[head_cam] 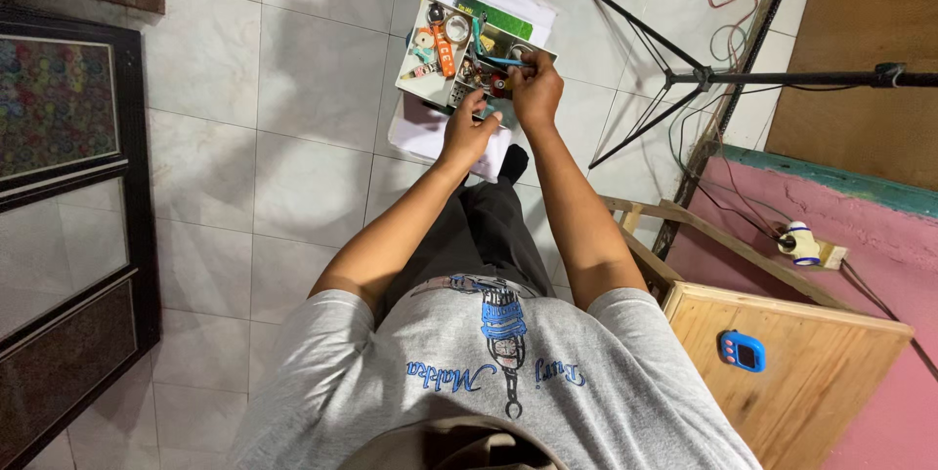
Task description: The person organizes stationery items by placing a pencil case, pens, and a notebook into a desk organizer and arranging them on a wooden table.
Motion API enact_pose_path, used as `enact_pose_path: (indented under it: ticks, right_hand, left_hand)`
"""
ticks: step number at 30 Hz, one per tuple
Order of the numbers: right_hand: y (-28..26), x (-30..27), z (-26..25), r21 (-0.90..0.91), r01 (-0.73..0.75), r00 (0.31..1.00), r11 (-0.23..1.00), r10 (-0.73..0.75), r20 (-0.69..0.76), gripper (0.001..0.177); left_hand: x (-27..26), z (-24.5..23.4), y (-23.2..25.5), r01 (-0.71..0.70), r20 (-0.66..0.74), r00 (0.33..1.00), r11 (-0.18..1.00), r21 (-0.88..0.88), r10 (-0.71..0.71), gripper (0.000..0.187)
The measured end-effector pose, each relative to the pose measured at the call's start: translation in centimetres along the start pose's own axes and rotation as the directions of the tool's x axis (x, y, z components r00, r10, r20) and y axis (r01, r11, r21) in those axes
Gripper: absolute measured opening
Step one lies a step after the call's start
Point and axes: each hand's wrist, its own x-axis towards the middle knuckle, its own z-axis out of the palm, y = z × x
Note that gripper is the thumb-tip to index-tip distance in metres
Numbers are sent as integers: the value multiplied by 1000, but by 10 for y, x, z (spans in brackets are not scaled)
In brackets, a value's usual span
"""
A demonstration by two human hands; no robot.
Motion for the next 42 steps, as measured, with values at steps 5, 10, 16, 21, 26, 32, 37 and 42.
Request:
enact_pose_path:
  ticks: [5, 10, 16, 21, 26, 32, 37, 42]
  right_hand:
    - [6, 0, -1, 115, -142, 988, 983, 134, 80, 26]
    - [5, -11, -11, 254, -190, 981, 948, 173, 88, 16]
    - [-6, -56, -54, 465, -140, 988, 874, 157, 4, 13]
    - [-27, -107, -90, 598, -184, 980, 780, 191, 53, 15]
    - [-32, -166, -121, 668, -148, 985, 729, 170, 33, 16]
    - [-14, -222, -150, 758, -121, 960, 641, 269, -74, 18]
    - [0, -264, -187, 776, -108, 931, 622, 336, -140, 21]
    - [22, -312, -226, 757, -147, 909, 637, 388, -150, 20]
  left_hand:
    - [-4, 3, 1, 71, 14, 997, 996, -59, -70, 68]
    - [-9, 2, -6, 31, 3, 1000, 998, -54, -31, 66]
    - [-21, 5, 7, 164, 83, 986, 955, -249, -148, 60]
    - [-40, 12, 35, 310, 205, 948, 859, -407, -245, 49]
    - [-82, 18, 77, 225, 292, 951, 875, -428, -102, 34]
    - [-135, 40, 107, 199, 416, 906, 947, -254, -79, 32]
    - [-175, 71, 108, 107, 555, 832, 973, -204, 25, 29]
    - [-219, 111, 106, 54, 684, 729, 995, -87, 20, 29]
